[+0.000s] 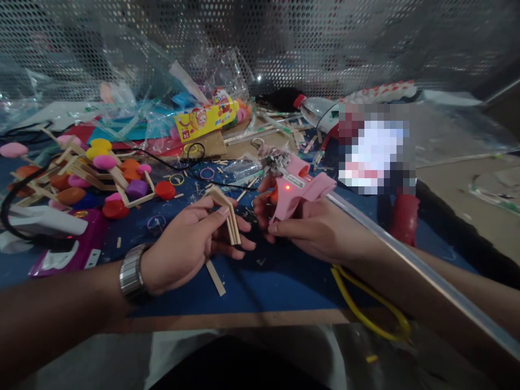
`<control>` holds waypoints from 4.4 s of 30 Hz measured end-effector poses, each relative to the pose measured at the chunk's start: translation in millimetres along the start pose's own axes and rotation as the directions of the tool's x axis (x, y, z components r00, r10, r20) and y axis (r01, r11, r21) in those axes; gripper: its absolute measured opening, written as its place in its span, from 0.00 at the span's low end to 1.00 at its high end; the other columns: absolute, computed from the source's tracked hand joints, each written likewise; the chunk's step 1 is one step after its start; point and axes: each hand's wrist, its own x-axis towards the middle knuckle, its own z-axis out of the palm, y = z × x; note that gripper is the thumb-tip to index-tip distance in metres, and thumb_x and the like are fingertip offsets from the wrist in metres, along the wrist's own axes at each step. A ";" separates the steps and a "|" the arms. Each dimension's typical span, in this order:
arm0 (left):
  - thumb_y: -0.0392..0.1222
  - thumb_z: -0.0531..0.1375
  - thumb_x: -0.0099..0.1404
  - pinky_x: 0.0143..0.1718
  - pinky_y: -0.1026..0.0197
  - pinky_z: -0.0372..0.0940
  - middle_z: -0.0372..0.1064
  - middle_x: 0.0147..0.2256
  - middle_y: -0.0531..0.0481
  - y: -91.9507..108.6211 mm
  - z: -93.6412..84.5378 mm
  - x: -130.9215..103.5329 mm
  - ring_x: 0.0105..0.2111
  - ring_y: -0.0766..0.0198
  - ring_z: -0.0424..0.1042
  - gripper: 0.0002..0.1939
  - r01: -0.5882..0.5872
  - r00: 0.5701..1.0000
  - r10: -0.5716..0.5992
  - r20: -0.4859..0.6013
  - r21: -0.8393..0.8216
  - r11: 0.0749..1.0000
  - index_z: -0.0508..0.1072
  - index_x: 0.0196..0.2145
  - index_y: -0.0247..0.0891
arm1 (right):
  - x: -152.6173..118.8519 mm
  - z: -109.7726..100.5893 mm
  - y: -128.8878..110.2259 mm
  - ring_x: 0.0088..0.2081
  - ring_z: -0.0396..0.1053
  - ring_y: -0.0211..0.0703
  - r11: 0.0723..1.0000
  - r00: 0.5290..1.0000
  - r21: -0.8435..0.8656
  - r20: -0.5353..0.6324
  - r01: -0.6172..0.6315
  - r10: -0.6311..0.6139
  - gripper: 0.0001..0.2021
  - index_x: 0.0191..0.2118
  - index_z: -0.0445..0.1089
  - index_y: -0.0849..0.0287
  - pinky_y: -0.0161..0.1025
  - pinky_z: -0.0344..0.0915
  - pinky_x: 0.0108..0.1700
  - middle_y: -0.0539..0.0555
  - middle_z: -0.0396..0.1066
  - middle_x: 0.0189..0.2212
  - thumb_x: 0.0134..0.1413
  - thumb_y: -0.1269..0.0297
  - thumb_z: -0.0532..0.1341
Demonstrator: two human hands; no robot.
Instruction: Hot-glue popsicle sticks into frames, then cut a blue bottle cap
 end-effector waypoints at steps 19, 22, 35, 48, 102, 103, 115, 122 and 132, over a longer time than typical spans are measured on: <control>0.24 0.65 0.66 0.28 0.70 0.77 0.81 0.34 0.47 -2.9 -3.3 -0.3 0.31 0.63 0.84 0.13 -0.008 0.998 0.002 0.068 0.088 0.996 0.69 0.45 0.33 | 3.0 -0.9 1.2 0.30 0.69 0.41 0.999 1.000 0.030 -0.022 -0.011 0.012 0.21 0.42 0.67 0.55 0.39 0.67 0.28 0.50 0.72 0.34 0.38 0.75 0.68; 0.24 0.66 0.65 0.28 0.69 0.77 0.82 0.35 0.46 -2.7 -3.4 -0.3 0.32 0.63 0.84 0.15 -0.007 0.998 0.001 0.066 0.086 0.996 0.68 0.45 0.33 | 3.0 -8.0 5.9 0.31 0.73 0.44 0.996 0.999 -0.084 -0.033 -0.010 0.008 0.20 0.44 0.69 0.55 0.42 0.70 0.35 0.49 0.75 0.32 0.43 0.74 0.68; 0.31 0.70 0.62 0.33 0.64 0.76 0.81 0.39 0.46 -8.0 -8.6 -3.4 0.36 0.60 0.83 0.15 -0.135 0.982 0.106 0.157 0.188 0.973 0.72 0.44 0.35 | 5.1 -4.5 -1.8 0.27 0.70 0.41 0.998 0.998 -0.051 -0.062 -0.032 0.029 0.22 0.44 0.72 0.54 0.40 0.66 0.32 0.45 0.73 0.27 0.38 0.74 0.67; 0.33 0.66 0.67 0.35 0.63 0.78 0.80 0.41 0.44 -8.3 -7.5 -8.0 0.39 0.60 0.82 0.08 -0.225 0.964 0.166 0.207 0.307 0.925 0.72 0.42 0.35 | 5.0 -6.6 0.5 0.28 0.70 0.42 0.998 0.999 -0.062 -0.024 -0.027 0.026 0.23 0.48 0.72 0.55 0.41 0.65 0.33 0.46 0.73 0.27 0.41 0.74 0.66; 0.42 0.60 0.74 0.31 0.72 0.74 0.76 0.28 0.52 -6.2 -11.8 -7.6 0.26 0.71 0.75 0.10 -0.368 0.917 0.274 0.290 0.355 0.859 0.77 0.37 0.34 | -5.1 -3.5 -5.4 0.27 0.72 0.31 0.988 0.989 0.155 0.147 -0.024 0.001 0.16 0.30 0.67 0.56 0.25 0.63 0.23 0.46 0.70 0.31 0.49 0.65 0.77; 0.42 0.60 0.74 0.30 0.72 0.73 0.76 0.27 0.52 -6.0 -11.4 -7.6 0.26 0.71 0.74 0.10 -0.373 0.914 0.276 0.298 0.349 0.859 0.76 0.36 0.34 | -5.6 -3.8 -5.2 0.27 0.72 0.31 0.988 0.989 0.155 0.149 -0.023 0.000 0.16 0.30 0.67 0.56 0.25 0.63 0.23 0.46 0.71 0.31 0.49 0.66 0.77; 0.42 0.66 0.69 0.34 0.72 0.73 0.80 0.31 0.50 -7.6 -14.0 -5.7 0.30 0.71 0.75 0.07 -0.365 0.915 0.263 0.306 0.350 0.863 0.80 0.39 0.34 | -9.0 -4.0 -8.8 0.25 0.73 0.32 0.997 0.995 0.078 0.104 -0.016 0.007 0.20 0.30 0.65 0.57 0.26 0.64 0.21 0.46 0.73 0.30 0.44 0.65 0.79; 0.42 0.67 0.68 0.35 0.73 0.72 0.81 0.32 0.50 -6.1 -14.8 -6.5 0.32 0.70 0.77 0.07 -0.354 0.922 0.240 0.303 0.413 0.839 0.80 0.38 0.35 | -11.5 -3.5 -9.8 0.26 0.75 0.35 1.000 0.994 0.006 0.107 -0.018 0.017 0.19 0.29 0.64 0.56 0.28 0.64 0.22 0.50 0.77 0.31 0.48 0.63 0.77; 0.43 0.65 0.69 0.36 0.69 0.72 0.82 0.35 0.48 -4.8 -14.5 -6.3 0.33 0.67 0.79 0.08 -0.389 0.913 0.252 0.320 0.504 0.771 0.80 0.40 0.35 | -11.6 -1.6 -12.2 0.24 0.74 0.35 0.999 0.994 -0.026 0.101 -0.030 0.032 0.19 0.27 0.63 0.56 0.28 0.62 0.20 0.49 0.76 0.29 0.45 0.64 0.77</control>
